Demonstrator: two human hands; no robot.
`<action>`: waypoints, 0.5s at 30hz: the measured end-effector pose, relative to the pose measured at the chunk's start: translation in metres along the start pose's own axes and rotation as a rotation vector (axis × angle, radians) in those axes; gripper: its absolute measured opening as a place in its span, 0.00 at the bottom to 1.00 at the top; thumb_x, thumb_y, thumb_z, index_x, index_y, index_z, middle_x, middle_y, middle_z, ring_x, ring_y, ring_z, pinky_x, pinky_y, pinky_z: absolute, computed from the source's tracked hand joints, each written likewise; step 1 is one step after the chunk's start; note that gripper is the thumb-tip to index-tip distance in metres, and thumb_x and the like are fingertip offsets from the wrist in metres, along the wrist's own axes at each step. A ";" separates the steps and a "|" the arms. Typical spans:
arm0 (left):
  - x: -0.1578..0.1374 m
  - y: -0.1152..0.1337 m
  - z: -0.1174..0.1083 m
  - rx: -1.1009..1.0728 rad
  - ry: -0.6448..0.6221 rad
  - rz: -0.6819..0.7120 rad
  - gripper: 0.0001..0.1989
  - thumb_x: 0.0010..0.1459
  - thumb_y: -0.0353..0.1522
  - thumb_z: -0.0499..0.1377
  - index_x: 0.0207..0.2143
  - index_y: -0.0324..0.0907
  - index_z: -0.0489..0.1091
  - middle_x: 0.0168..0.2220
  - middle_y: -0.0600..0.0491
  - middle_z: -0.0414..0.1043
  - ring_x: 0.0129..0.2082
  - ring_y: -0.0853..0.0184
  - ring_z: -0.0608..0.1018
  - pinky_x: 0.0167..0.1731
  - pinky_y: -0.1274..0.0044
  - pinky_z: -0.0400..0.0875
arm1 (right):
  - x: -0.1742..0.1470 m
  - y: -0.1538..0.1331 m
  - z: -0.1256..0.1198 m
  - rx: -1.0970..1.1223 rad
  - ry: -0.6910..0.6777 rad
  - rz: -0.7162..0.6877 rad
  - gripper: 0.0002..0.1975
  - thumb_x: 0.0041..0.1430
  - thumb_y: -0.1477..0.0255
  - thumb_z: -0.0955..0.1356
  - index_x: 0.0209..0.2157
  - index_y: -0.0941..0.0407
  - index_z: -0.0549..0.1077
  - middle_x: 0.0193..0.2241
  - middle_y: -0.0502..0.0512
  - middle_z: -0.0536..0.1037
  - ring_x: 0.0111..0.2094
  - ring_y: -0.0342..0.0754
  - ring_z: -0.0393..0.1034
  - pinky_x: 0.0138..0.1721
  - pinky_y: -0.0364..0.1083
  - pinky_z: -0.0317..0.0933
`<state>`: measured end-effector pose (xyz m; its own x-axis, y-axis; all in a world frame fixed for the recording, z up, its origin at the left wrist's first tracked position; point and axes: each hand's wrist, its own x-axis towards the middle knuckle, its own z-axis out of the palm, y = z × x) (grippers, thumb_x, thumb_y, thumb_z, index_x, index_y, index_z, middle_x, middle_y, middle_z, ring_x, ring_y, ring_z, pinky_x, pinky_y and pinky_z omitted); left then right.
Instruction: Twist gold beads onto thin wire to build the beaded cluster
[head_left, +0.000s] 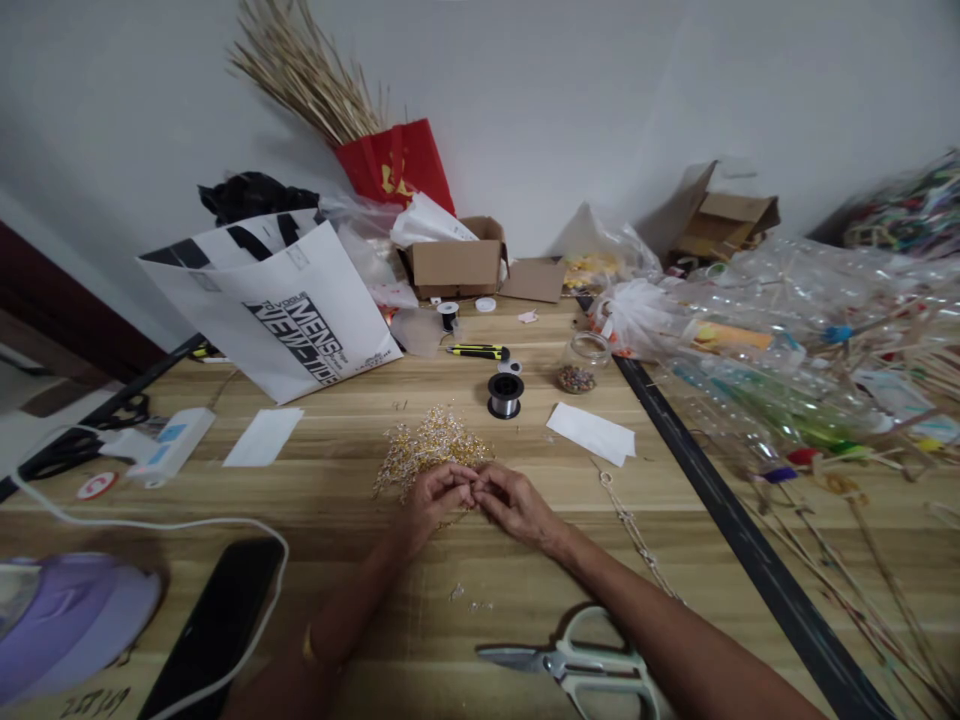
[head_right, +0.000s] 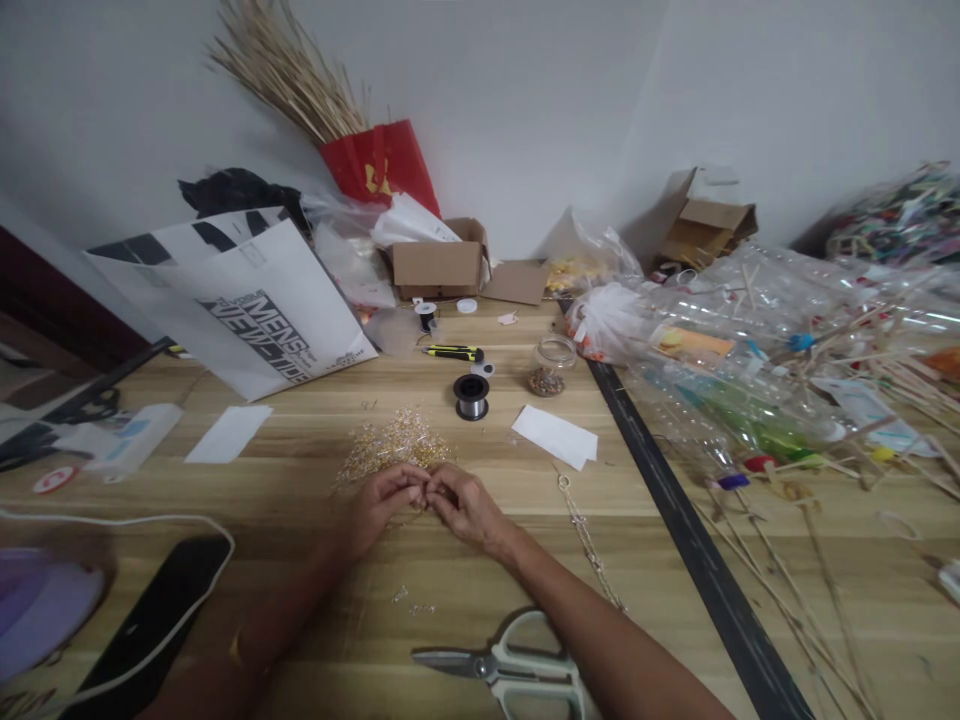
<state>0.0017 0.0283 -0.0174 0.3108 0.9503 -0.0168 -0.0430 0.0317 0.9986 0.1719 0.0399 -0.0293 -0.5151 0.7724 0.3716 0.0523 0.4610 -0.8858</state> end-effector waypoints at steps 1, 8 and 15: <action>0.000 0.001 0.001 -0.003 -0.004 0.006 0.11 0.50 0.34 0.61 0.34 0.36 0.69 0.26 0.54 0.71 0.27 0.70 0.72 0.31 0.78 0.66 | 0.000 0.000 0.000 -0.032 0.012 -0.022 0.07 0.60 0.72 0.62 0.29 0.57 0.66 0.28 0.52 0.69 0.31 0.44 0.64 0.33 0.42 0.58; 0.001 -0.006 0.001 -0.060 -0.008 -0.045 0.13 0.45 0.33 0.66 0.32 0.36 0.68 0.26 0.55 0.69 0.28 0.72 0.73 0.31 0.80 0.66 | -0.002 0.003 0.002 -0.157 0.077 -0.005 0.04 0.56 0.76 0.64 0.27 0.57 0.67 0.26 0.51 0.69 0.27 0.43 0.63 0.29 0.41 0.57; 0.002 -0.011 -0.001 -0.065 0.013 -0.037 0.14 0.45 0.33 0.66 0.33 0.37 0.67 0.30 0.52 0.72 0.31 0.70 0.74 0.33 0.79 0.68 | -0.003 0.003 0.003 -0.142 0.071 0.016 0.04 0.55 0.76 0.64 0.27 0.57 0.66 0.25 0.50 0.70 0.25 0.41 0.62 0.26 0.40 0.55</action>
<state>0.0020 0.0299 -0.0287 0.3007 0.9522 -0.0544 -0.0935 0.0862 0.9919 0.1716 0.0377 -0.0339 -0.4515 0.8069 0.3808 0.1831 0.5015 -0.8456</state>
